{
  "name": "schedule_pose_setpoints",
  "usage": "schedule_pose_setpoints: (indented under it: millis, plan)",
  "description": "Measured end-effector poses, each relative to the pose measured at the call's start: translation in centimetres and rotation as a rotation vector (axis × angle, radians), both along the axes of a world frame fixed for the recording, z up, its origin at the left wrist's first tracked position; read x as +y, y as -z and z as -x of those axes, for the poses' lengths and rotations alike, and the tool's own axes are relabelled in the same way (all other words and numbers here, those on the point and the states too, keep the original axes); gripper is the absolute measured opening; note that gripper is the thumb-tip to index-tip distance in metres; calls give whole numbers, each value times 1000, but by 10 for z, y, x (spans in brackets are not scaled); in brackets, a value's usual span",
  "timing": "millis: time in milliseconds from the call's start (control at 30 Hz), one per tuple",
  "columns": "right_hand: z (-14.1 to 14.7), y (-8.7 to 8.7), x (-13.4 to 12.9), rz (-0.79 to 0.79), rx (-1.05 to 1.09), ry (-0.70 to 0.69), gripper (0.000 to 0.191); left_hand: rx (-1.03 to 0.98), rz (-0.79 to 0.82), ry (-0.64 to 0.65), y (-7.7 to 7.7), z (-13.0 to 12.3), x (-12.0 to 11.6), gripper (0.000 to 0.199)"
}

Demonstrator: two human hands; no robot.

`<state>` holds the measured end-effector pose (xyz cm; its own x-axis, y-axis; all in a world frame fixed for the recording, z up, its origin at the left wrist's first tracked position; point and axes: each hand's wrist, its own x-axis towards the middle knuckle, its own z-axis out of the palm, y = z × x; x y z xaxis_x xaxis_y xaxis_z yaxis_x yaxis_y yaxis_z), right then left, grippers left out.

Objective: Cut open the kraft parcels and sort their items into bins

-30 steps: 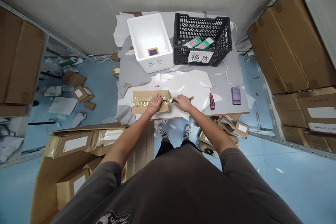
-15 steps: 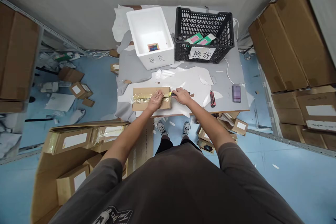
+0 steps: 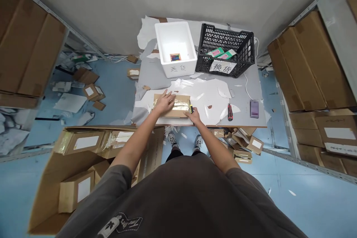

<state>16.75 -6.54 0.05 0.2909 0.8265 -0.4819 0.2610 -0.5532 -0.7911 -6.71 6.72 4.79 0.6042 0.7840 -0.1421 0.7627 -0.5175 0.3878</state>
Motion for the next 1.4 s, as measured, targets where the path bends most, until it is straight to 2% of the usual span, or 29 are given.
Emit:
schedule_pose_setpoints:
  millis: [100,200,333,467,533,567,633,667,767,833,900,1033,1100,1133,1200,1300,1400]
  plan:
    - [18,8,11,-3,11,145,67,148,90,17,-9,22,7,77]
    - [12,10,32,-9,-51,129,64,201,92,-58,-12,32,-3,76]
    - [-2,8,86,-59,-229,40,58,239,64,-328,-14,26,-29,74]
    - [-5,0,139,-105,-293,66,60,254,89,-618,-13,1,-50,79]
    - [-4,-6,142,-117,-232,124,59,233,115,-769,-13,-12,-55,81]
    - [-3,-7,136,-119,-182,147,59,218,136,-837,-12,-17,-56,83]
    - [2,-8,109,-108,-68,154,62,183,197,-915,-11,-20,-59,87]
    - [5,-7,92,-104,-34,119,64,168,233,-912,-10,-19,-60,90]
    - [20,0,48,-92,32,11,70,160,316,-794,-7,-9,-65,96]
    - [27,3,41,-99,48,-34,66,180,330,-729,-5,-3,-71,96]
    - [29,2,56,-97,33,-94,61,218,343,-720,-5,1,-79,94]
    - [18,-9,121,-77,-104,-297,57,290,391,-732,-12,3,-89,82]
    - [10,-16,148,-83,-174,-406,55,300,309,-665,-18,4,-88,76]
    - [7,-20,158,-84,-199,-455,53,296,244,-581,-21,5,-85,74]
    - [4,-26,167,-89,-233,-520,46,268,140,-314,-26,6,-74,77]
    - [1,-35,161,-128,-265,-470,39,243,114,67,-29,6,-52,81]
    - [-5,-42,135,-138,-184,-314,39,275,79,200,-30,3,-34,78]
